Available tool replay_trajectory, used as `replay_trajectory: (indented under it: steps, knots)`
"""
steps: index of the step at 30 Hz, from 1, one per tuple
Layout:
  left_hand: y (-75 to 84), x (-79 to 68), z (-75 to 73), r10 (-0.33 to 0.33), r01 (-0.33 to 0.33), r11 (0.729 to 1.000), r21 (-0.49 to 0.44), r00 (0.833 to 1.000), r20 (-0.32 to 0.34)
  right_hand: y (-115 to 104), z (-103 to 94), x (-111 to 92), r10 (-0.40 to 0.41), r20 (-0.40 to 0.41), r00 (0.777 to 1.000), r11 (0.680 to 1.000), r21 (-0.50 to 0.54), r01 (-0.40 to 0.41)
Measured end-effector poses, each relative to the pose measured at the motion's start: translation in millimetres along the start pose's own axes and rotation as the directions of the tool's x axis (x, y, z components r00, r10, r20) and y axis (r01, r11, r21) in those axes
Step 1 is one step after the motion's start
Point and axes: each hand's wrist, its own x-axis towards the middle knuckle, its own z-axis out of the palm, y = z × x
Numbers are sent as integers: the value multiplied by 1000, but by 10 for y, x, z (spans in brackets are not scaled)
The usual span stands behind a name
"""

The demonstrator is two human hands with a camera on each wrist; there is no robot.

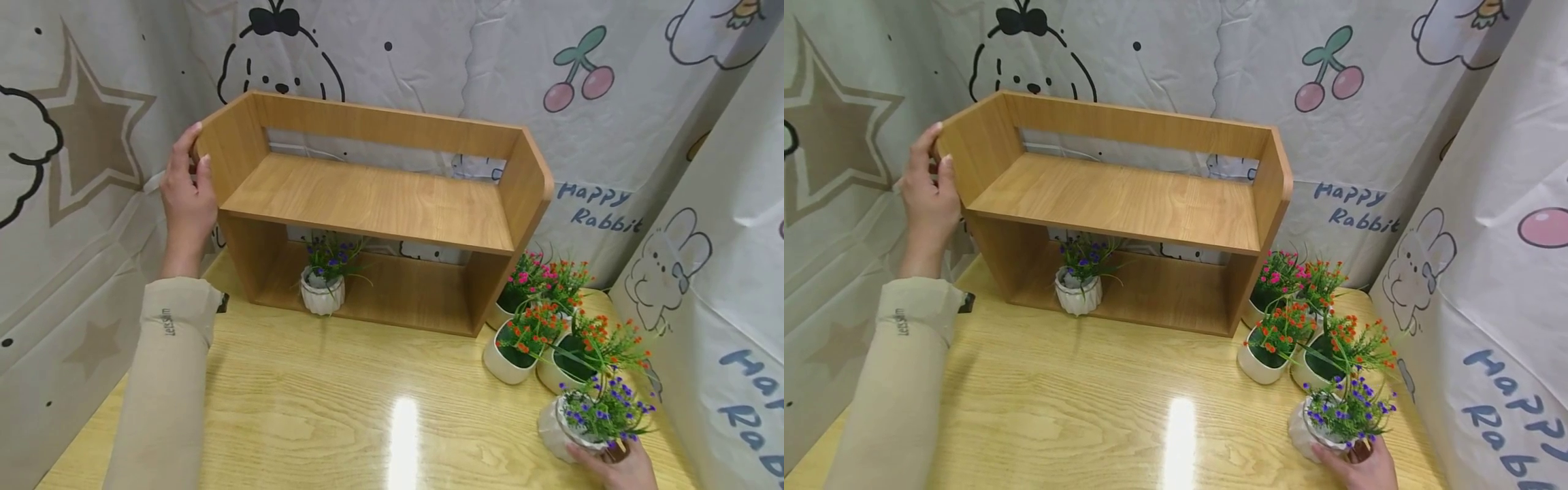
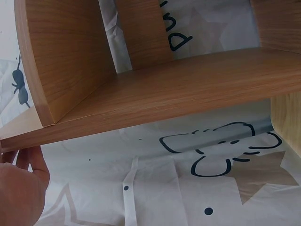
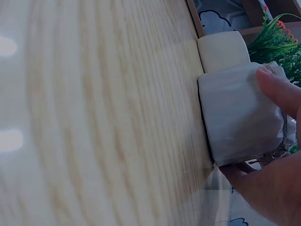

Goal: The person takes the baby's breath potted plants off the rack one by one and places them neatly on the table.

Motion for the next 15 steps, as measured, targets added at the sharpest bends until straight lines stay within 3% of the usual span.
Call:
replay_trajectory:
  steps: [5,8,12,15]
  knots:
    - [37,-4,3,5,-6,1000,-18,999,-31,9,-14,-4,-92,50,995,984,-147,98]
    - [92,-15,-5,6,-7,1000,-13,999,-49,8,29,-25,-207,66,976,931,-294,217]
    - [91,-16,-2,-3,3,1000,-11,999,-34,-13,129,-67,-279,72,958,877,-387,285]
    - [45,-6,10,-8,8,1000,-18,1000,-15,-28,188,-95,-292,87,953,878,-370,303]
